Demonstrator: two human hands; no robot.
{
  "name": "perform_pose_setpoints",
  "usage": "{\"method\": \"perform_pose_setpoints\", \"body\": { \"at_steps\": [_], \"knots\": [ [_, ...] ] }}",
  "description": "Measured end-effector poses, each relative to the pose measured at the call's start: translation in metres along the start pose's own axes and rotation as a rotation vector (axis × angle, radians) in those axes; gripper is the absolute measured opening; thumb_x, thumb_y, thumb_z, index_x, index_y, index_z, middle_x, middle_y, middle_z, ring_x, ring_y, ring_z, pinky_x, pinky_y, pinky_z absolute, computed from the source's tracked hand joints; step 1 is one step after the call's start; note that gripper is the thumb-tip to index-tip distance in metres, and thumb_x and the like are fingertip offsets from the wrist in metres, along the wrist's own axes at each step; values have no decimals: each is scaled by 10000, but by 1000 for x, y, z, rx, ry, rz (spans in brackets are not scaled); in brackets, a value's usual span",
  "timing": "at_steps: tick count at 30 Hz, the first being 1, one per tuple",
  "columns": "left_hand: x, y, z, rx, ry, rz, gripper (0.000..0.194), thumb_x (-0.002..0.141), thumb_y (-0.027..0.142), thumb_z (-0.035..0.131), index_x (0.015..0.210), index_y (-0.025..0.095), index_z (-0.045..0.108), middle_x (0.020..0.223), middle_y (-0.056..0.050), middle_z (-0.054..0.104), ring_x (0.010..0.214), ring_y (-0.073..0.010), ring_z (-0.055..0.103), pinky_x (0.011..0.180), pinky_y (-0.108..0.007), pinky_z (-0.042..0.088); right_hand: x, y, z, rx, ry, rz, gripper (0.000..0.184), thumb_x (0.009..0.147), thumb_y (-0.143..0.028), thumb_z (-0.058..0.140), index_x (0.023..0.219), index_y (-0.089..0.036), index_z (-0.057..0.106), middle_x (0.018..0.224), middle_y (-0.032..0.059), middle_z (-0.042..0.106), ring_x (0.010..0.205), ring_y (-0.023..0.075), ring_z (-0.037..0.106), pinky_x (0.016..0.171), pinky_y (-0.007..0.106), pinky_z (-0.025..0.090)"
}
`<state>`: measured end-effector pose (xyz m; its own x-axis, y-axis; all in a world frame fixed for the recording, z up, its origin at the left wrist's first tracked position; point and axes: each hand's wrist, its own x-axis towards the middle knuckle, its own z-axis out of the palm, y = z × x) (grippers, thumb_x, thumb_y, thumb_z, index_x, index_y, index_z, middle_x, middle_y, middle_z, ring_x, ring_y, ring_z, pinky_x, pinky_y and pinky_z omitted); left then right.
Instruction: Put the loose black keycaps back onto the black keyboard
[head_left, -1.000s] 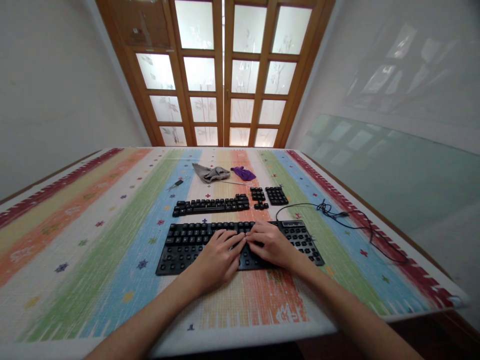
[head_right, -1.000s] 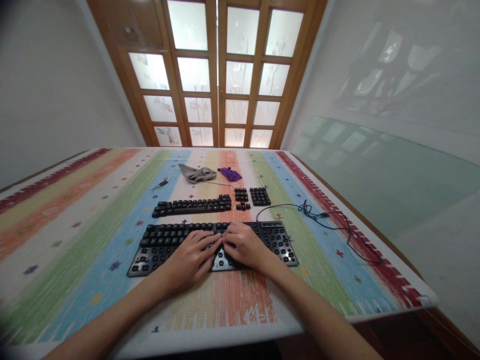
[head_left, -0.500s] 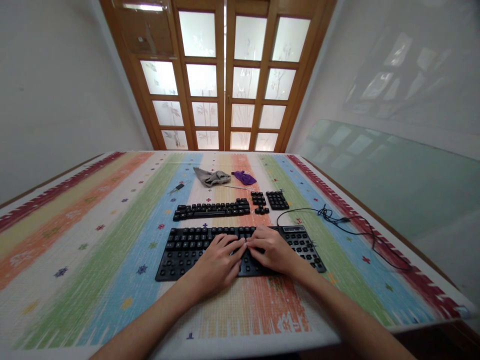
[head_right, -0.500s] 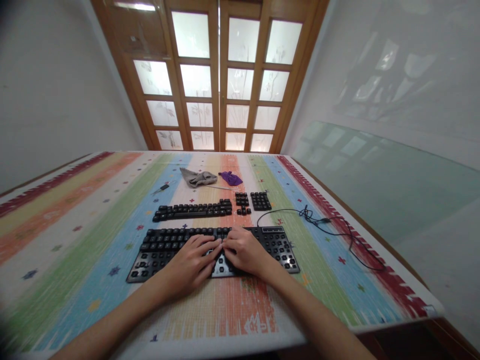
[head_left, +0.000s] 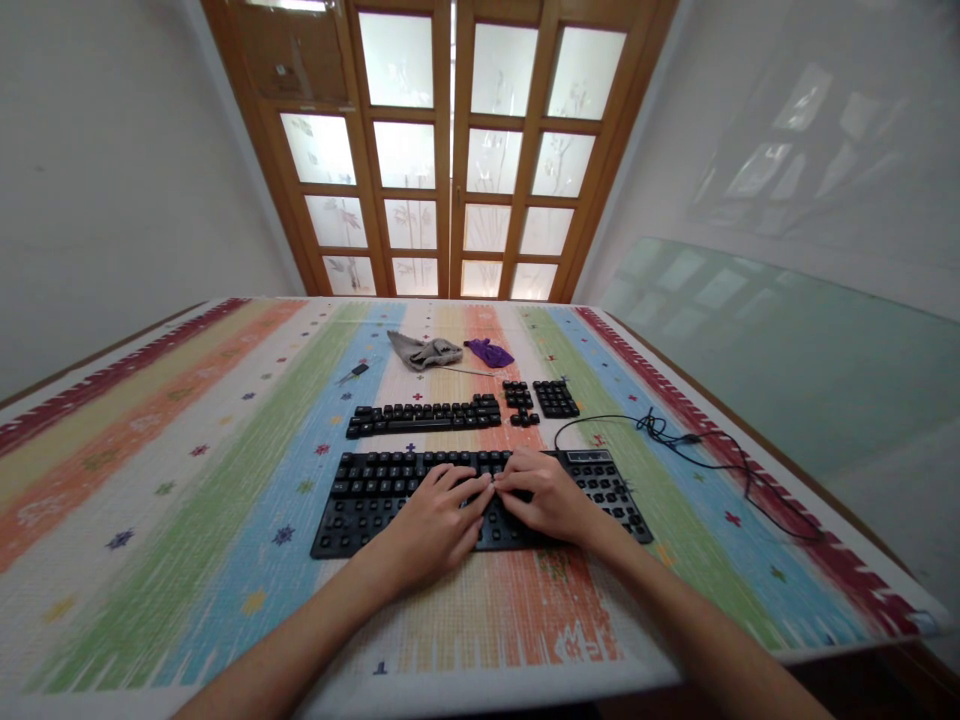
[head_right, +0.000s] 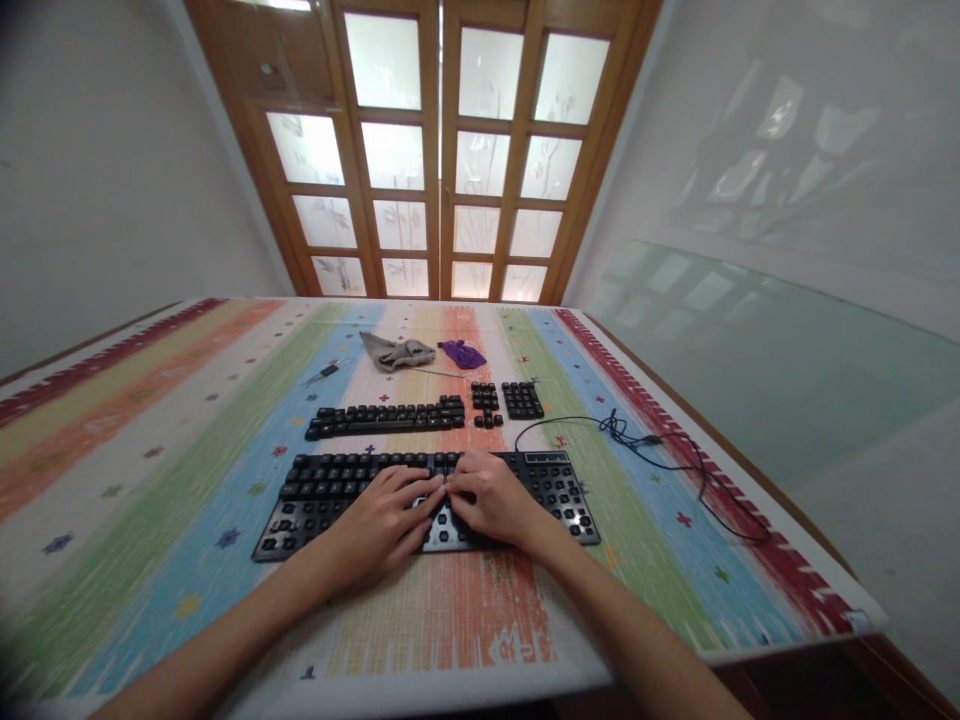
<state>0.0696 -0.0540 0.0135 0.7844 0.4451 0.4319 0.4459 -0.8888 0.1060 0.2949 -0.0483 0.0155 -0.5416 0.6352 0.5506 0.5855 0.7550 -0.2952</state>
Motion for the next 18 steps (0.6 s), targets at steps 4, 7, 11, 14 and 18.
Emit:
{"method": "perform_pose_setpoints", "body": {
  "at_steps": [4,7,11,14,18],
  "knots": [
    [-1,-1,1,-10,-4,-1,408,939,181,541,1344,139,564,1262,-122,661,1203,-287,554,1045,-496,432,1,0,0,27,5,29,186,856,-100,620,725,-181,724,704,36,662,685,151,591,653,264,454],
    [0,-1,1,10,-3,5,398,941,183,536,1335,131,570,1251,-128,665,1201,-290,556,1041,-496,434,0,0,-1,16,0,14,189,872,-115,615,734,-178,728,707,39,663,689,156,590,652,269,453],
    [0,0,1,33,-10,3,393,946,191,529,1331,128,571,1250,-122,667,1196,-288,562,1042,-489,433,1,0,-2,20,-23,22,194,874,-122,615,729,-181,730,713,41,665,696,158,597,659,270,459],
    [0,1,1,44,-17,1,389,948,195,527,1326,116,573,1260,-121,665,1197,-290,563,1045,-487,428,2,0,-2,60,-30,70,169,858,-113,640,745,-190,740,726,35,674,702,152,611,673,263,466],
    [0,2,2,54,-20,-6,369,954,196,512,1307,122,590,1255,-125,669,1213,-282,559,1049,-479,419,1,0,-1,28,-43,56,174,846,-95,639,733,-187,735,712,33,661,693,154,598,666,264,459]
  ]
}}
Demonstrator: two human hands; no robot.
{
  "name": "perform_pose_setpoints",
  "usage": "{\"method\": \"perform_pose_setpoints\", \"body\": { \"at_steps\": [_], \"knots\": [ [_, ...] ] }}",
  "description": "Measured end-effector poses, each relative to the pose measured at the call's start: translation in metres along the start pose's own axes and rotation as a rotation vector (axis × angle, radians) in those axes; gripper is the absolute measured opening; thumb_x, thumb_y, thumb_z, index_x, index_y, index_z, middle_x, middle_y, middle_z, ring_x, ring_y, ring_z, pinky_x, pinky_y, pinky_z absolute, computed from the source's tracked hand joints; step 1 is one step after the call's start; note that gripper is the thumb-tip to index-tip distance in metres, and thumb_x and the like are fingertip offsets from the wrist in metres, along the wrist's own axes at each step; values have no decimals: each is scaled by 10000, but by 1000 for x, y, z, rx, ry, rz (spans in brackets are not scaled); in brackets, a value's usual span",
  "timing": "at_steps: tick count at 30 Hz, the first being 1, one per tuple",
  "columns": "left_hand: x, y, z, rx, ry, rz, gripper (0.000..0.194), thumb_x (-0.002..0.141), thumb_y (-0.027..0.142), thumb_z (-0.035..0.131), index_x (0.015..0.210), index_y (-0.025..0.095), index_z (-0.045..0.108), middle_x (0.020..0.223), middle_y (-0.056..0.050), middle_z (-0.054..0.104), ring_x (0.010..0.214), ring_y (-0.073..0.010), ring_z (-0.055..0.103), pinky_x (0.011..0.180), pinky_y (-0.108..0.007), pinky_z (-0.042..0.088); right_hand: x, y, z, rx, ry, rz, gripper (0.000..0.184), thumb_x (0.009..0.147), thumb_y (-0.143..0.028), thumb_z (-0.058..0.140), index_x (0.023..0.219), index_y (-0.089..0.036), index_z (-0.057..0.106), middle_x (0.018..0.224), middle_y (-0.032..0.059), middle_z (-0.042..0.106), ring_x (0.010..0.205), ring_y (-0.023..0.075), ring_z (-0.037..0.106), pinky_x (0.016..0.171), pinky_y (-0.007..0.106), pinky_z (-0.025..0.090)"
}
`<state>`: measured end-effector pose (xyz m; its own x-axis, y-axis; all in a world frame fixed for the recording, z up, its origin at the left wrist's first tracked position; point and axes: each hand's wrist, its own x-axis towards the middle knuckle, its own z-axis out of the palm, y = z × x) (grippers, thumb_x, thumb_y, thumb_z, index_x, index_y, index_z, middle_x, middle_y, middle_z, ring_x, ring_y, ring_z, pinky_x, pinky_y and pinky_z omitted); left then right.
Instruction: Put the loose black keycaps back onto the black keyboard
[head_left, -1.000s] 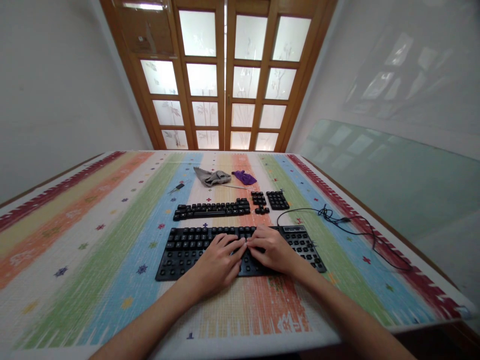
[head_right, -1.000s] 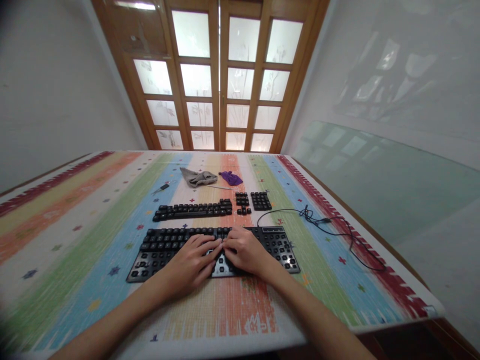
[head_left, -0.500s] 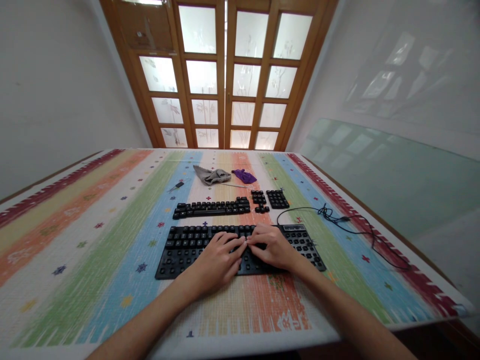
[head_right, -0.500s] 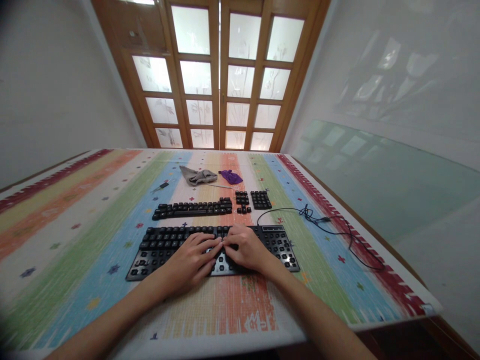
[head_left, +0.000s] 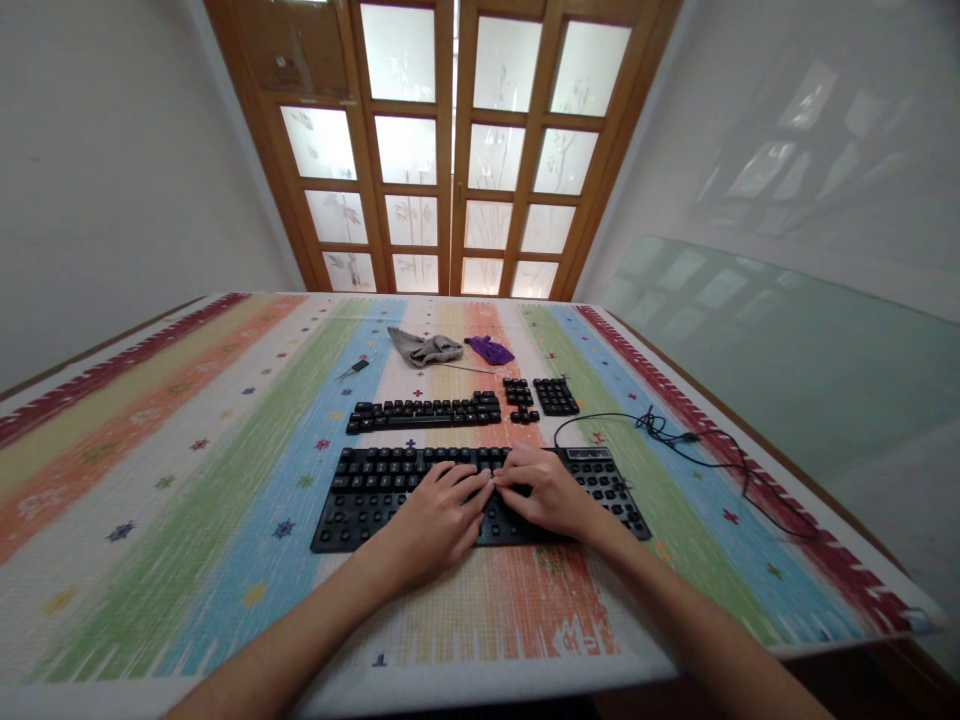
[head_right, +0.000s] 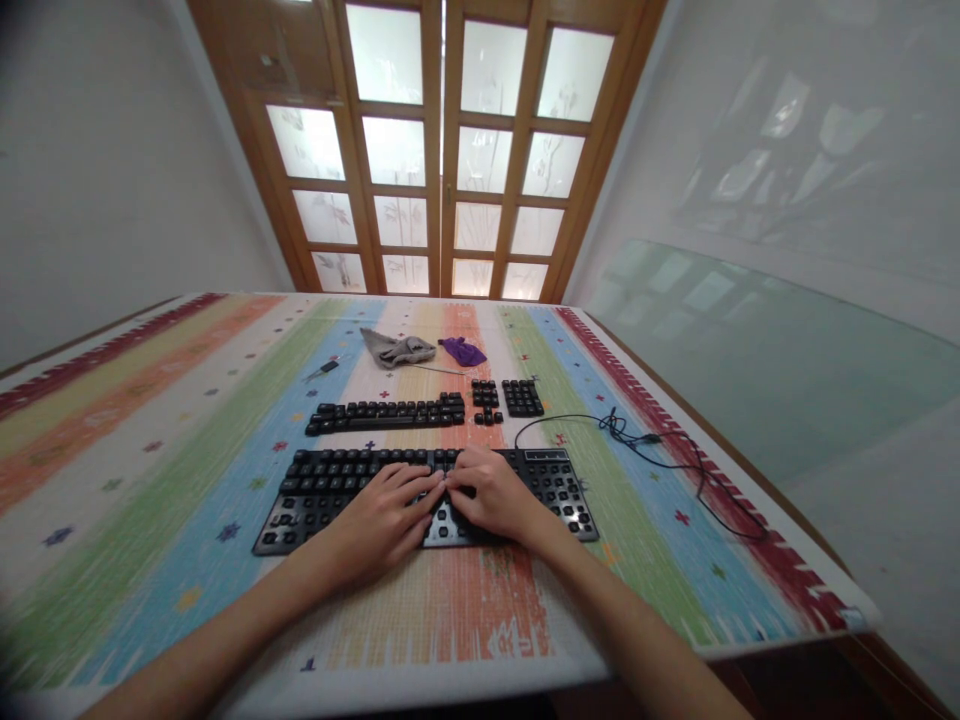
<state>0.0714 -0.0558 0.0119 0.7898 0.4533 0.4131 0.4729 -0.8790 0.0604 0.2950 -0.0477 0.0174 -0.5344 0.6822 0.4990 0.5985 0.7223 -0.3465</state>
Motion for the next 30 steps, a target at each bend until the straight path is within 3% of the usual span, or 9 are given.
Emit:
{"method": "perform_pose_setpoints", "body": {
  "at_steps": [9,16,21,30],
  "knots": [
    [0,1,3,0,0,-5,342,976,218,490,1285,133,610,1254,-115,674,1228,-275,552,1064,-470,400,0,-3,2,-12,-16,21,164,813,-66,644,719,-174,724,723,43,677,716,163,617,671,265,467],
    [-5,-1,2,-15,6,6,360,1004,241,454,1329,145,577,1336,-113,637,1266,-266,545,1096,-474,394,17,2,-21,144,-31,34,134,876,-153,630,808,-203,733,800,38,748,768,177,648,767,326,501],
    [-7,-3,4,-8,-7,26,372,1007,241,453,1350,138,553,1392,-122,601,1307,-260,532,1120,-472,378,47,30,-26,38,-11,121,129,836,-121,647,789,-199,737,809,31,753,795,189,628,767,322,479],
    [-7,-3,2,-2,-43,22,400,1025,255,426,1399,137,503,1475,-108,536,1395,-250,460,1155,-462,340,101,85,-4,-66,-72,352,155,798,-108,662,846,-170,795,857,51,777,763,174,659,743,276,483]
  ]
}}
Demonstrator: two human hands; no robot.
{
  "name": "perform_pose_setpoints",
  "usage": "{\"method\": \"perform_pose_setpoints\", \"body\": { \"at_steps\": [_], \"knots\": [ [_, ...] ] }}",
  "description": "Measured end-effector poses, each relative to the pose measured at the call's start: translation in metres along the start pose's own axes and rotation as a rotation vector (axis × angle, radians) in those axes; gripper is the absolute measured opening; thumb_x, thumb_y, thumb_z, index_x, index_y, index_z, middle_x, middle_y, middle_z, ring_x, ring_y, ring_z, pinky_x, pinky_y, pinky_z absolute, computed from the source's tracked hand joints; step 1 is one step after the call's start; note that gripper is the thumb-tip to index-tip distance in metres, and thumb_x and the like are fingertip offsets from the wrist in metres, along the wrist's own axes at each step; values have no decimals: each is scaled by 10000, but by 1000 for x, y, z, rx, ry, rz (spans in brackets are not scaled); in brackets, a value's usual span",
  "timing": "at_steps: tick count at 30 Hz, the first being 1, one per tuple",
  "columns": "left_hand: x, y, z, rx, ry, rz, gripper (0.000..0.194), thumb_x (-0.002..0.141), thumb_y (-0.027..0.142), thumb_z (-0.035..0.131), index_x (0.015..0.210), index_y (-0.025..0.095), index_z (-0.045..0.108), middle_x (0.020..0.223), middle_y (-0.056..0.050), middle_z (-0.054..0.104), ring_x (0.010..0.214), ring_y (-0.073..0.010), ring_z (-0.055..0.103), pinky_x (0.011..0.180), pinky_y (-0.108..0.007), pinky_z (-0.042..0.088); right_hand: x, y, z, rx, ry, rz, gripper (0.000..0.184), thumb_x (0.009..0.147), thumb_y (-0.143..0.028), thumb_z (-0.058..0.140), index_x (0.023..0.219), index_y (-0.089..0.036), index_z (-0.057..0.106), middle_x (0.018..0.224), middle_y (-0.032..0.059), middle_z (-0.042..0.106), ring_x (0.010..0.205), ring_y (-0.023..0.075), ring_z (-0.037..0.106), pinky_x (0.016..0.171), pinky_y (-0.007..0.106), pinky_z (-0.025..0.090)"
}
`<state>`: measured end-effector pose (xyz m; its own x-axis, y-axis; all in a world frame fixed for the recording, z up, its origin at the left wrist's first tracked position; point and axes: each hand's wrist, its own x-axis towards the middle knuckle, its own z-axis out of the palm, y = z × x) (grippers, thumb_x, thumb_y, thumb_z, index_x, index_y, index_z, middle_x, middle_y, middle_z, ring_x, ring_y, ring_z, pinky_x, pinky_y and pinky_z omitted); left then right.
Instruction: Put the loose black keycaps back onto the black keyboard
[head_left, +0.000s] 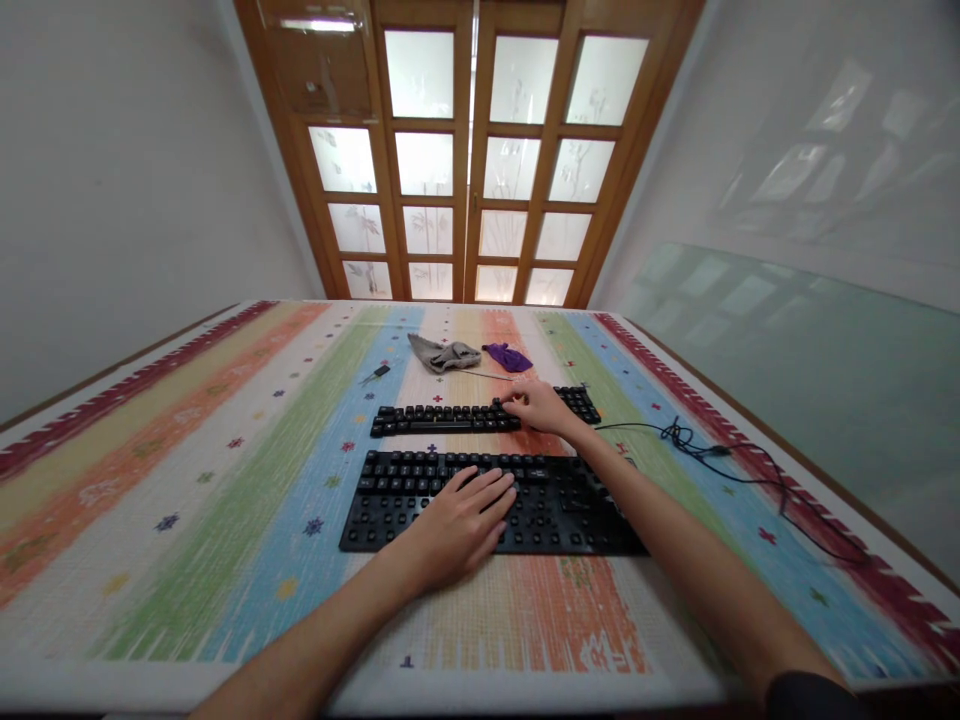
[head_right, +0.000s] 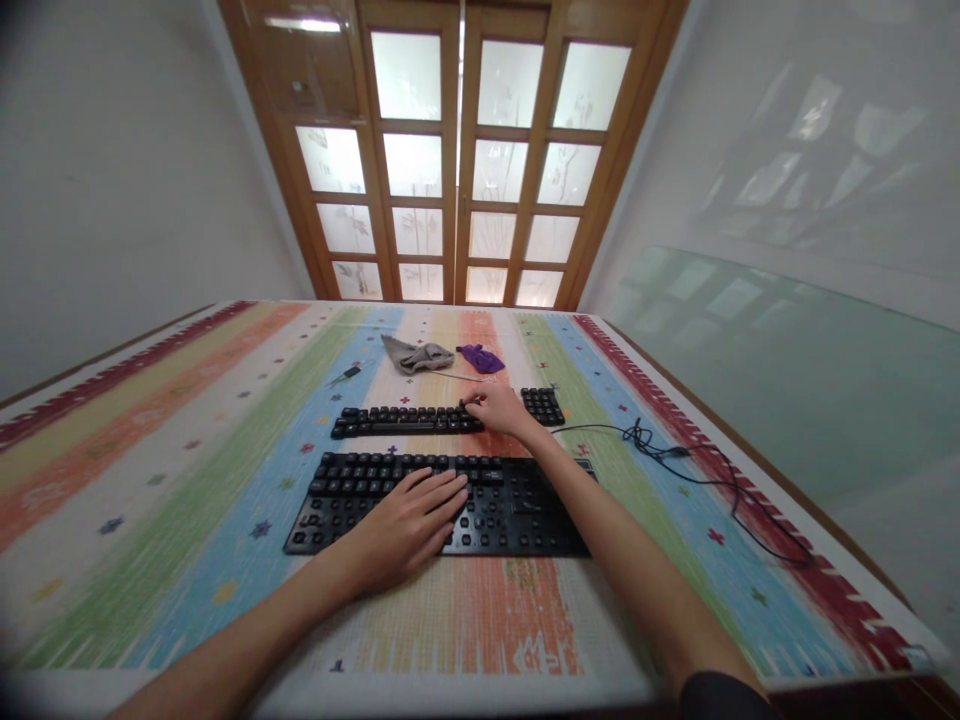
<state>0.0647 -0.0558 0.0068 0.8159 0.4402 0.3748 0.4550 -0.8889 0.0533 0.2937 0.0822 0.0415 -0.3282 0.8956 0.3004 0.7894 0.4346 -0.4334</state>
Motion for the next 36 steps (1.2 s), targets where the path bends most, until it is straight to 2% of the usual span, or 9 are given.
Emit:
{"method": "perform_pose_setpoints", "body": {
  "at_steps": [4,9,14,22,27,31,36],
  "knots": [
    [0,0,-1,-4,-13,-4,407,1023,266,425,1403,139,499,1488,-106,522,1405,-242,448,1157,-462,340,16,9,11,-13,30,20,167,804,-121,647,849,-166,801,891,64,784,846,204,680,789,292,489],
    [0,0,0,-1,-22,-4,411,1020,269,433,1405,142,496,1497,-104,511,1409,-243,442,1165,-460,330,27,17,20,-20,-1,39,157,766,-107,662,705,-177,790,739,40,769,732,186,679,729,268,492],
    [0,0,-2,-9,-19,-8,427,1016,269,432,1426,160,480,1494,-102,515,1415,-232,432,1171,-450,327,31,20,26,-1,-11,37,136,752,-95,673,698,-171,773,732,34,764,708,164,670,678,244,486],
    [1,0,-2,-4,-39,-14,417,1022,274,425,1416,155,489,1502,-96,507,1420,-238,425,1172,-453,323,29,11,18,60,59,23,37,792,-122,678,787,-144,708,760,41,730,719,155,631,681,256,463],
    [1,1,-3,-12,-22,-15,415,1016,245,424,1416,161,493,1493,-105,514,1409,-243,436,1160,-465,342,0,-1,7,146,108,-36,48,858,-203,653,871,-160,669,833,38,709,745,154,605,688,269,466],
    [2,3,-4,-12,-17,-24,413,1006,224,434,1410,161,494,1494,-98,513,1407,-246,436,1166,-468,335,-43,-13,1,220,162,-148,54,879,-226,639,896,-177,654,840,45,671,795,173,578,703,285,473],
    [2,3,-3,-30,8,-29,427,986,195,446,1410,157,486,1486,-114,515,1392,-259,453,1149,-487,354,-96,-24,-8,266,131,-146,77,941,-253,595,967,-195,637,899,49,656,816,177,586,734,304,491]
  ]
}}
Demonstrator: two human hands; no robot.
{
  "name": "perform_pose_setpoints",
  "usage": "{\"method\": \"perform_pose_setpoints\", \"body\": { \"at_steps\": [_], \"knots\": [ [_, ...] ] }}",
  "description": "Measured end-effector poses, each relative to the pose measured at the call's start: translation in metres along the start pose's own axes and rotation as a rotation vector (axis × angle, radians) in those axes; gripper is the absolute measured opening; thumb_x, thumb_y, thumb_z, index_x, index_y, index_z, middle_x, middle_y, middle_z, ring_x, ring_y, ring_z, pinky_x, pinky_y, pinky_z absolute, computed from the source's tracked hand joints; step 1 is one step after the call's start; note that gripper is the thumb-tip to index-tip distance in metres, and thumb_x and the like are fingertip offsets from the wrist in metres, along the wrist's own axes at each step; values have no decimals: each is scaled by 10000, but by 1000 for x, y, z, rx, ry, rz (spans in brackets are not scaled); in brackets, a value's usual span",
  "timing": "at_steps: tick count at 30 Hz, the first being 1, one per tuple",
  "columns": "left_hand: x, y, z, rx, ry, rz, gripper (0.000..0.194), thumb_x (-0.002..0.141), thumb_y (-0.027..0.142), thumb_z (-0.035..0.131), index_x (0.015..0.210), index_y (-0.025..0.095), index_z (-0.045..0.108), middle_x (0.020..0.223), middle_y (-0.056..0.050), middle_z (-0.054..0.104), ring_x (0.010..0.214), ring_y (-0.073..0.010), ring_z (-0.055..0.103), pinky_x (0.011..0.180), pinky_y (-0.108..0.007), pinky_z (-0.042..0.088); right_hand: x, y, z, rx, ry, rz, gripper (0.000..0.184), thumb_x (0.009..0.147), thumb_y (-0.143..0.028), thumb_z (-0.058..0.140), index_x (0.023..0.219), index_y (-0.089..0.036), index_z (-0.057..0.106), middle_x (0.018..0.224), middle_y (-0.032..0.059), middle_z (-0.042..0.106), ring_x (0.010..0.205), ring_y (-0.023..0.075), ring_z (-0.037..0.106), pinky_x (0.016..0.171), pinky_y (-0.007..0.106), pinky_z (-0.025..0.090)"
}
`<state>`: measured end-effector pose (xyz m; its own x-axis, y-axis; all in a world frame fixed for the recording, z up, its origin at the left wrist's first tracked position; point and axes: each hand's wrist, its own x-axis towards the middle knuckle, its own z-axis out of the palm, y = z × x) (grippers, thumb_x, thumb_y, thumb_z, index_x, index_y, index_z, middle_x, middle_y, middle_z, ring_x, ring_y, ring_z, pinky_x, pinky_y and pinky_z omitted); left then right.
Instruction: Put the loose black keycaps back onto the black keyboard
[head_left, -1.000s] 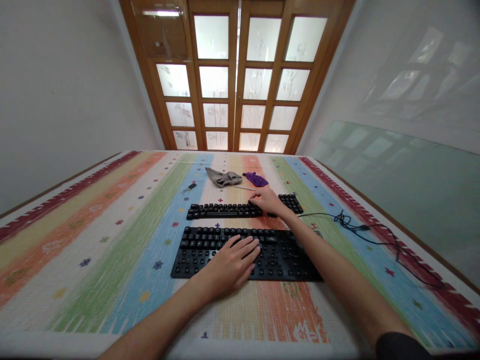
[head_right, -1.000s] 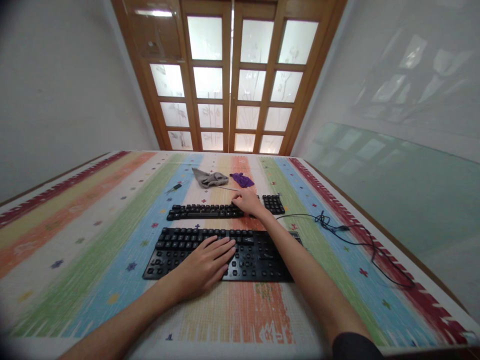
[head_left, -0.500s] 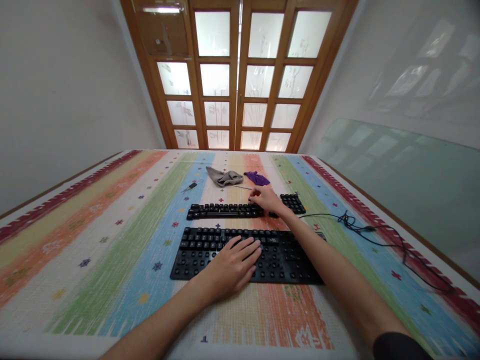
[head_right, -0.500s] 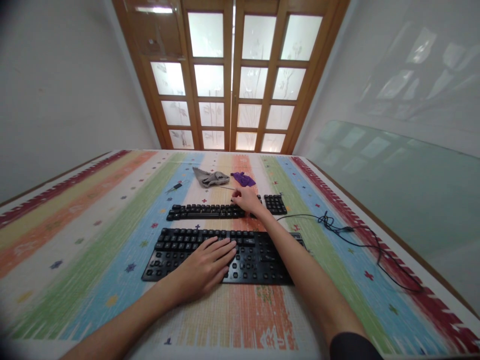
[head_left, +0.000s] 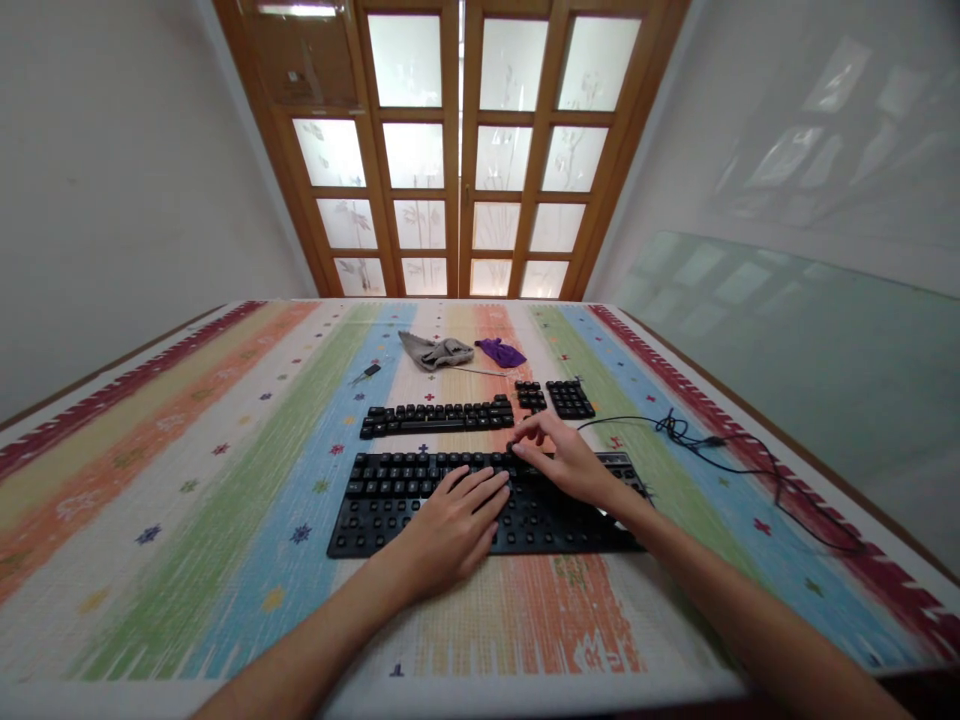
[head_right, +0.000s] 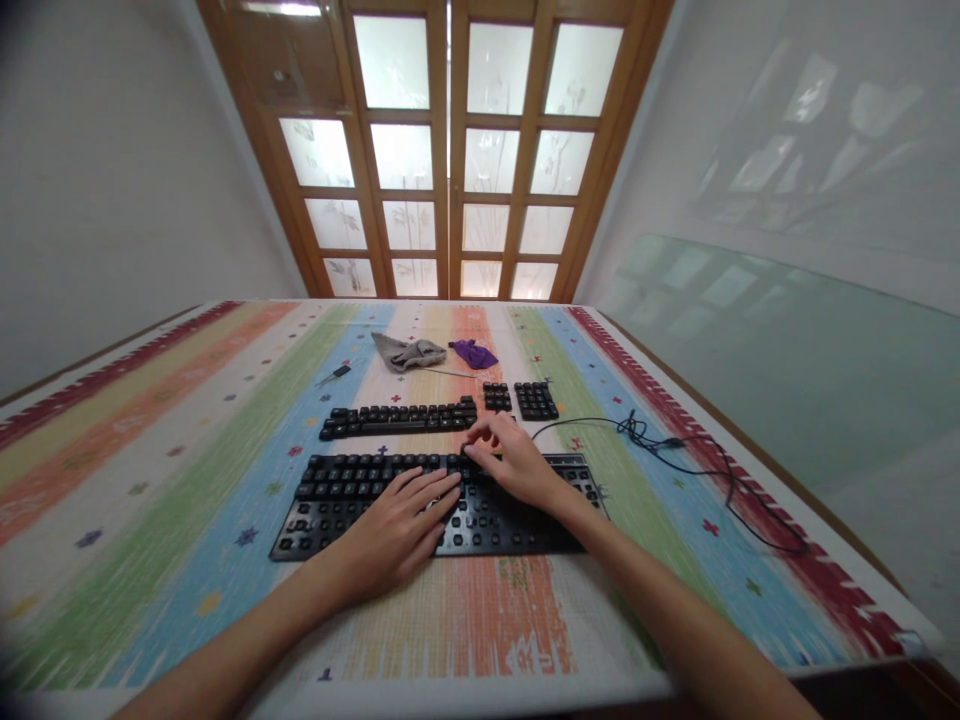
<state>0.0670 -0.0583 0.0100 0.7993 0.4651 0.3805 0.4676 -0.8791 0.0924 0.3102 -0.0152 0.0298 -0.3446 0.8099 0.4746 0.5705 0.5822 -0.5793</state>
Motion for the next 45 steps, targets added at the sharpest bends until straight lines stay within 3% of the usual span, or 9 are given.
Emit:
{"method": "perform_pose_setpoints", "body": {
  "at_steps": [7,16,24,45],
  "knots": [
    [2,1,2,-29,29,0,420,963,170,476,1380,127,517,1387,-142,586,1332,-285,505,1123,-516,389,-36,-12,-6,-60,-30,-61,42,946,-224,619,977,-204,639,907,61,675,898,216,602,831,371,511],
    [2,2,5,-21,49,-3,394,971,185,492,1359,138,545,1354,-121,621,1308,-282,527,1121,-513,392,-39,-12,8,-245,-24,-331,97,973,-178,569,992,-183,664,911,63,722,857,212,596,831,393,518],
    [2,1,4,1,35,2,414,985,199,471,1392,139,516,1389,-126,597,1319,-285,518,1121,-517,390,-40,-19,4,-413,4,-493,201,994,-119,490,935,-128,682,932,100,722,813,208,562,750,364,538],
    [2,1,6,-5,66,9,411,984,202,465,1385,132,519,1361,-135,611,1306,-285,523,1109,-517,396,-40,-21,3,-396,3,-482,202,1000,-142,497,945,-150,691,922,88,733,793,194,586,740,357,550]
  ]
}}
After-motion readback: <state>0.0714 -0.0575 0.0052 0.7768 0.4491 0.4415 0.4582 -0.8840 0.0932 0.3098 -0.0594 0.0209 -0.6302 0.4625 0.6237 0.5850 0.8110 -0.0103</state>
